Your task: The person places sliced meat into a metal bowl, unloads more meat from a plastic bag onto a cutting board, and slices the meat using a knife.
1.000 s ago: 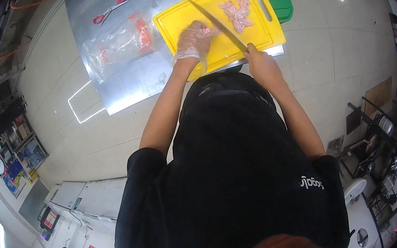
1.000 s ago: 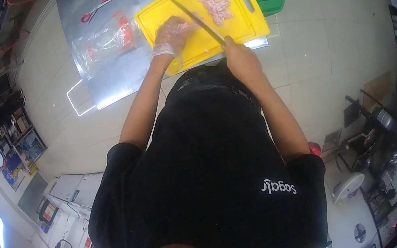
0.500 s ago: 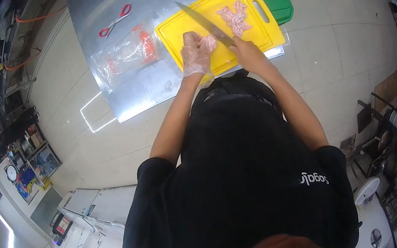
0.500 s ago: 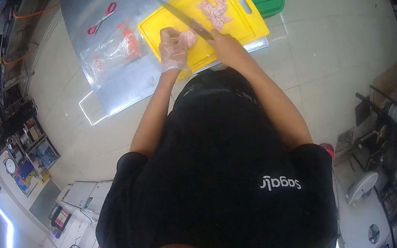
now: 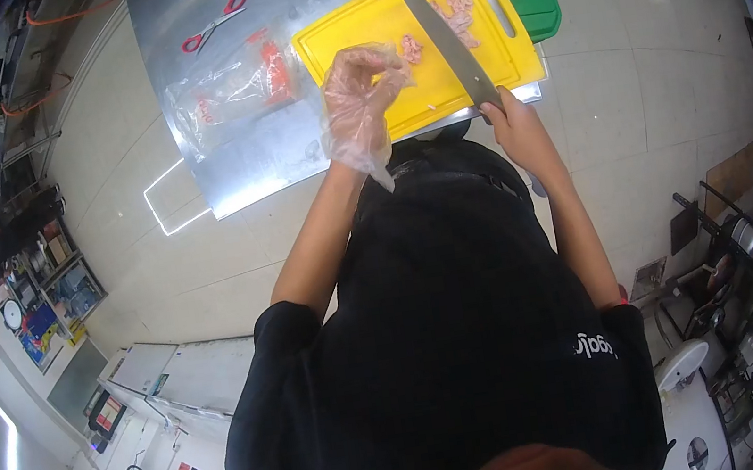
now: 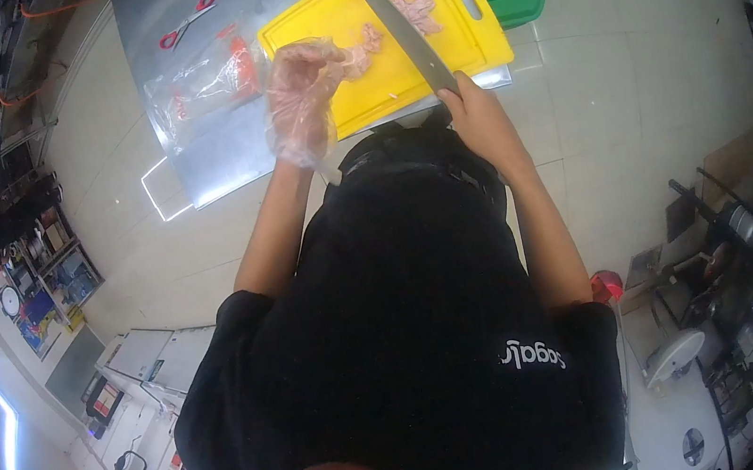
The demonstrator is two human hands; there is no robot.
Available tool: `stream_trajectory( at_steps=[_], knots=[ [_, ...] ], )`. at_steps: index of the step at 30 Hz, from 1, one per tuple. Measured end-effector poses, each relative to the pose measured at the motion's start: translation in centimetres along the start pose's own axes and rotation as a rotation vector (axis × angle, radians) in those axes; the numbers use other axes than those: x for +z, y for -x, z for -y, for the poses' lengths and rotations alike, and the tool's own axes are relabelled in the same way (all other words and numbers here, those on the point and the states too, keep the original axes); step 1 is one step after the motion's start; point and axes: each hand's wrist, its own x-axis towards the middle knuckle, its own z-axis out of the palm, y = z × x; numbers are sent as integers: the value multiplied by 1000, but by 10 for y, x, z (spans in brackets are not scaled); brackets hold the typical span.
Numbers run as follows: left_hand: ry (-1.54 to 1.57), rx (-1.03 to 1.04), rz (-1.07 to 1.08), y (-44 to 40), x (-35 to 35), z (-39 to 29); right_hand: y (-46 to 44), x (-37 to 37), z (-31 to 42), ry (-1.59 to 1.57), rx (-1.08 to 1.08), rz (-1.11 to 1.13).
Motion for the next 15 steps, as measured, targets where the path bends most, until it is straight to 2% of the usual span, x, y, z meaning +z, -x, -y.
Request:
stream_trajectory(
  at_steps=[7, 13, 15],
  knots=[
    [-2, 104, 152, 17, 33, -67, 9, -5, 4, -39, -61, -51],
    [-20, 105, 128, 18, 37, -78, 7, -9, 6, 4, -38, -43],
    [-375, 180, 110, 10, 27, -66, 6, -8, 5, 33, -27, -69]
  ],
)
